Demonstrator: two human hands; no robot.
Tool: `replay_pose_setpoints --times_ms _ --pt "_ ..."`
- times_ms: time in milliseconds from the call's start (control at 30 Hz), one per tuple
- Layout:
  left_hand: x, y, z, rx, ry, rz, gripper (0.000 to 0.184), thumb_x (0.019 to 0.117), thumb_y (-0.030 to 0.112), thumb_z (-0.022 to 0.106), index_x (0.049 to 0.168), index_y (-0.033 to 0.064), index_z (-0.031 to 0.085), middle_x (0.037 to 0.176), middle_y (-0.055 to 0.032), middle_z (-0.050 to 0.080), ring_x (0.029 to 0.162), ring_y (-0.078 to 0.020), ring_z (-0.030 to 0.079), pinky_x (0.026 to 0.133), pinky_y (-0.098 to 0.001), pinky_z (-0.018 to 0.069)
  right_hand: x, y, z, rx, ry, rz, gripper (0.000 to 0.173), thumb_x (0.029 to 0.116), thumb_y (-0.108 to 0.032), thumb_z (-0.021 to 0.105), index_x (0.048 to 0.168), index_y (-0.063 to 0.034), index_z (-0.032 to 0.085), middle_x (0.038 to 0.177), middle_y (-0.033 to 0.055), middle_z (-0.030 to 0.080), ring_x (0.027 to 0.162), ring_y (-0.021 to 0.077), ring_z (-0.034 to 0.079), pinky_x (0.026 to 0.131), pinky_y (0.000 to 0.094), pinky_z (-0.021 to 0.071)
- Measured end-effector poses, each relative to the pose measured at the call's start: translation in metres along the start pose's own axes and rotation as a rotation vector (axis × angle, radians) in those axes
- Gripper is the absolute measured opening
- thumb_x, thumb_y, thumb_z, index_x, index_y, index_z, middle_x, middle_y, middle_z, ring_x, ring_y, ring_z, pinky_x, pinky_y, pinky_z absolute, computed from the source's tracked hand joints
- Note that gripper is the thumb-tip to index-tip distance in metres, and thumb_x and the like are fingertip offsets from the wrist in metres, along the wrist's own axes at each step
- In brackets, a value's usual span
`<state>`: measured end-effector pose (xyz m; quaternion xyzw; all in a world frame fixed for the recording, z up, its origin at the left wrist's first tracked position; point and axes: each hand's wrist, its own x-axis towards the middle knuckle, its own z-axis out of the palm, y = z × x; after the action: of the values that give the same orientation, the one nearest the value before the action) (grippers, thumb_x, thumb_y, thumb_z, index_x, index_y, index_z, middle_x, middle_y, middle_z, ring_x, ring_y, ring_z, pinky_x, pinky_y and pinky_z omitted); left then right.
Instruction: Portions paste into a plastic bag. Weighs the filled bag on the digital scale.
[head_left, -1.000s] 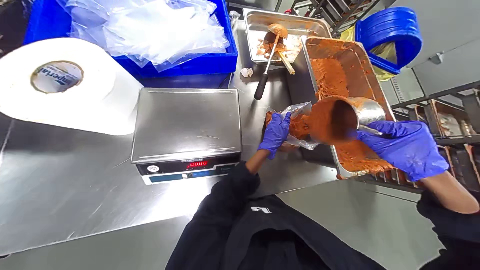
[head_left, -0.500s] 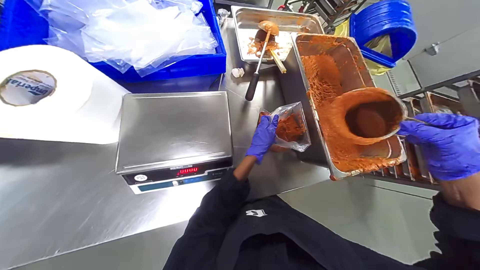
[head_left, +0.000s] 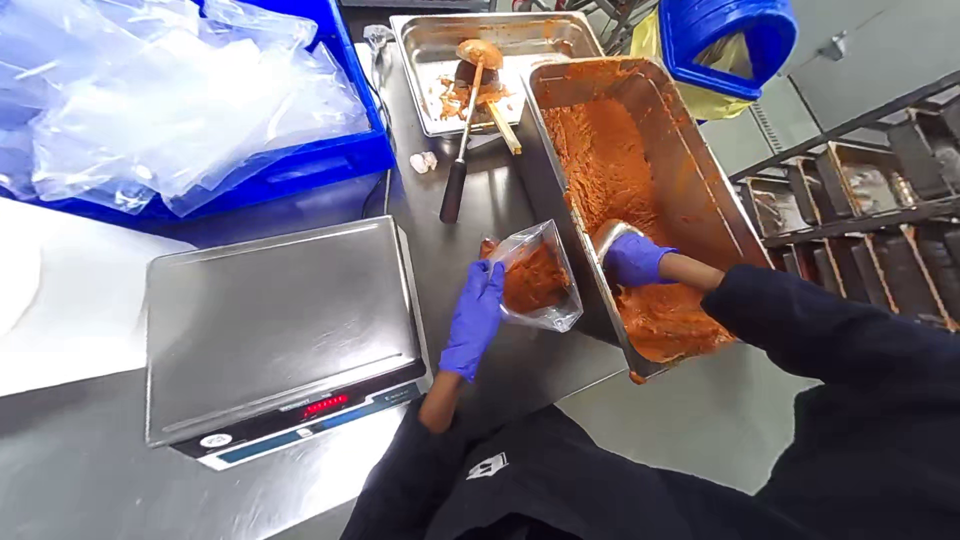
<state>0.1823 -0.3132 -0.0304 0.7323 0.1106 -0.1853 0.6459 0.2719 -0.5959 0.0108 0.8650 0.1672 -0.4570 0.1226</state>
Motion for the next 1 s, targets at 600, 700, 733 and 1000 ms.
replay_pose_setpoints --times_ms 600,700,733,1000 --pt "0.001 0.012 -0.002 0.048 -0.062 -0.024 0.05 0.1122 0.037 0.033 0.143 -0.0006 0.046 0.126 -0.0226 0.061 0.107 -0.029 0.065 0.092 -0.0482 0.0536 -0.144 0.027 0.101 1.717 1.266 0.041 0.03 0.09 -0.005 0.054 0.072 -0.0212 0.072 0.063 -0.0108 0.07 0.043 -0.0055 0.049 0.041 0.0116 0.0393" --pt "0.003 0.012 -0.001 0.084 -0.059 0.01 0.051 0.1121 0.038 0.033 0.136 -0.0027 0.051 0.119 -0.0225 0.062 0.1 -0.0289 0.066 0.089 -0.0473 0.0543 -0.172 0.028 0.075 1.555 1.39 -0.049 0.024 0.0857 -0.007 0.066 0.071 -0.0251 0.071 0.066 -0.0123 0.071 0.049 -0.0044 0.055 0.046 0.0125 0.0443" --pt "0.004 0.011 -0.001 0.097 -0.058 0.017 0.051 0.112 0.039 0.033 0.136 -0.0026 0.051 0.118 -0.0224 0.063 0.098 -0.0288 0.067 0.088 -0.0473 0.055 -0.182 0.026 0.065 1.495 1.403 -0.066 0.022 0.0849 -0.009 0.07 0.071 -0.0266 0.071 0.067 -0.013 0.071 0.052 -0.0033 0.058 0.049 0.0136 0.0482" --pt "0.008 0.008 -0.002 0.075 -0.07 0.026 0.056 0.1112 0.041 0.035 0.136 -0.0063 0.051 0.126 -0.0268 0.061 0.114 -0.0355 0.063 0.099 -0.0529 0.0497 -0.192 -0.108 -0.01 0.465 1.159 0.055 0.029 0.0849 -0.032 0.072 0.08 -0.0039 0.073 0.069 -0.0001 0.067 0.061 0.0006 0.058 0.058 0.0249 0.0474"
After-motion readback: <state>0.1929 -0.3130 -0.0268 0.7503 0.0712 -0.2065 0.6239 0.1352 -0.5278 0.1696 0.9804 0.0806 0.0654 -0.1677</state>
